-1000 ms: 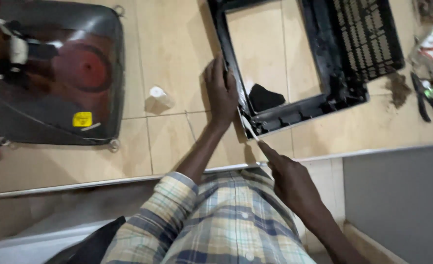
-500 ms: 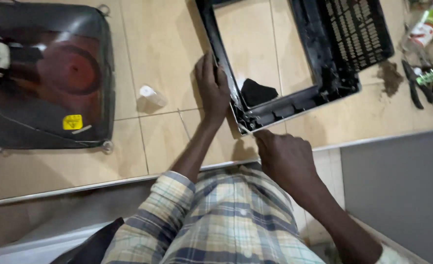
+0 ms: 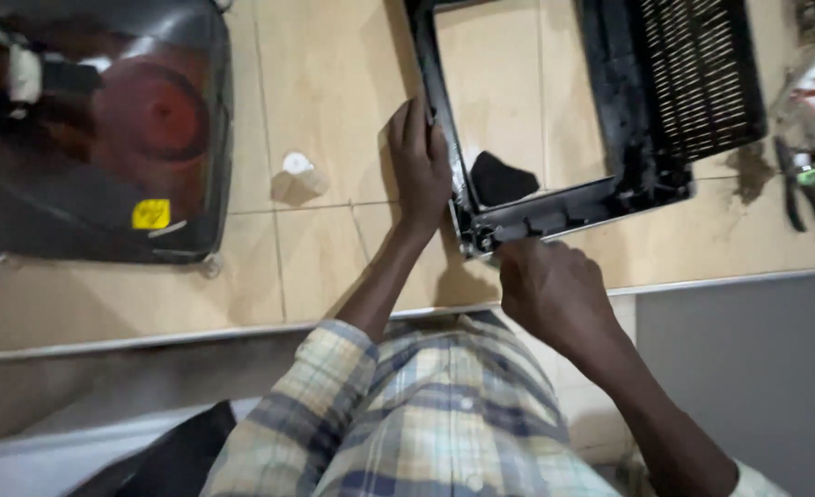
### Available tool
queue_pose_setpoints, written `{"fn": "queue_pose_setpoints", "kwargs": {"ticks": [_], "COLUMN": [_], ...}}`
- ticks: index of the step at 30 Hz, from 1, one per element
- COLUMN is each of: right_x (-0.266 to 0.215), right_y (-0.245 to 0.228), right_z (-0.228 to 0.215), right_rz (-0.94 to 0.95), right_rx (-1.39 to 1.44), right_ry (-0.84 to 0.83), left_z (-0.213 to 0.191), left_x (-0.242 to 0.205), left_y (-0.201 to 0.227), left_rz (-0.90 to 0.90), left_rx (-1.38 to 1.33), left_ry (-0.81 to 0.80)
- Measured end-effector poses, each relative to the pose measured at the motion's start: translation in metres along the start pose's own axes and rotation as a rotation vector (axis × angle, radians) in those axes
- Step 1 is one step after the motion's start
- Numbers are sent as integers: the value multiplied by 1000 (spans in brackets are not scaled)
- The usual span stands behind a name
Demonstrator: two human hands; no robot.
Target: Cleaning the inner frame of a television housing using a toothbrush, cleaning fluid, and a cloth.
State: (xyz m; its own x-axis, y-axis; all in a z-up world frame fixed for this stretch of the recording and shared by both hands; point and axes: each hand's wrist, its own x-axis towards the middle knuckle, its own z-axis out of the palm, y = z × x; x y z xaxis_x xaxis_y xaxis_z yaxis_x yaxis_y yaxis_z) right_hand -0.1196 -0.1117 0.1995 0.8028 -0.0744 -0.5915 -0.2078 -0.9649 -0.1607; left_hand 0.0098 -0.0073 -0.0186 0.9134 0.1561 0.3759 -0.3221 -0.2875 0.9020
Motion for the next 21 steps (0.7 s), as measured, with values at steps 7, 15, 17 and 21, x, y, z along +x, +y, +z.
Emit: {"fn": "queue_pose_setpoints", "kwargs": {"ticks": [7,15,17,21], "right_x": [-6,-33,-24,-30], "right_y": [-1,15,9,1], "right_z": [2,-19,-9,-1], "right_rz": [103,-23,-44,-119], "right_rx": [-40,68,95,135], "right_ry": [26,167,136,80], "left_z": [3,-10,-4,-13], "left_x": [-7,-2,-2,1], "left_y": [3,23,14,23], "left_rz": [28,6,0,-14], "left_rx": [52,10,31,43], "left_ry": [2,-11,-33,-69]}}
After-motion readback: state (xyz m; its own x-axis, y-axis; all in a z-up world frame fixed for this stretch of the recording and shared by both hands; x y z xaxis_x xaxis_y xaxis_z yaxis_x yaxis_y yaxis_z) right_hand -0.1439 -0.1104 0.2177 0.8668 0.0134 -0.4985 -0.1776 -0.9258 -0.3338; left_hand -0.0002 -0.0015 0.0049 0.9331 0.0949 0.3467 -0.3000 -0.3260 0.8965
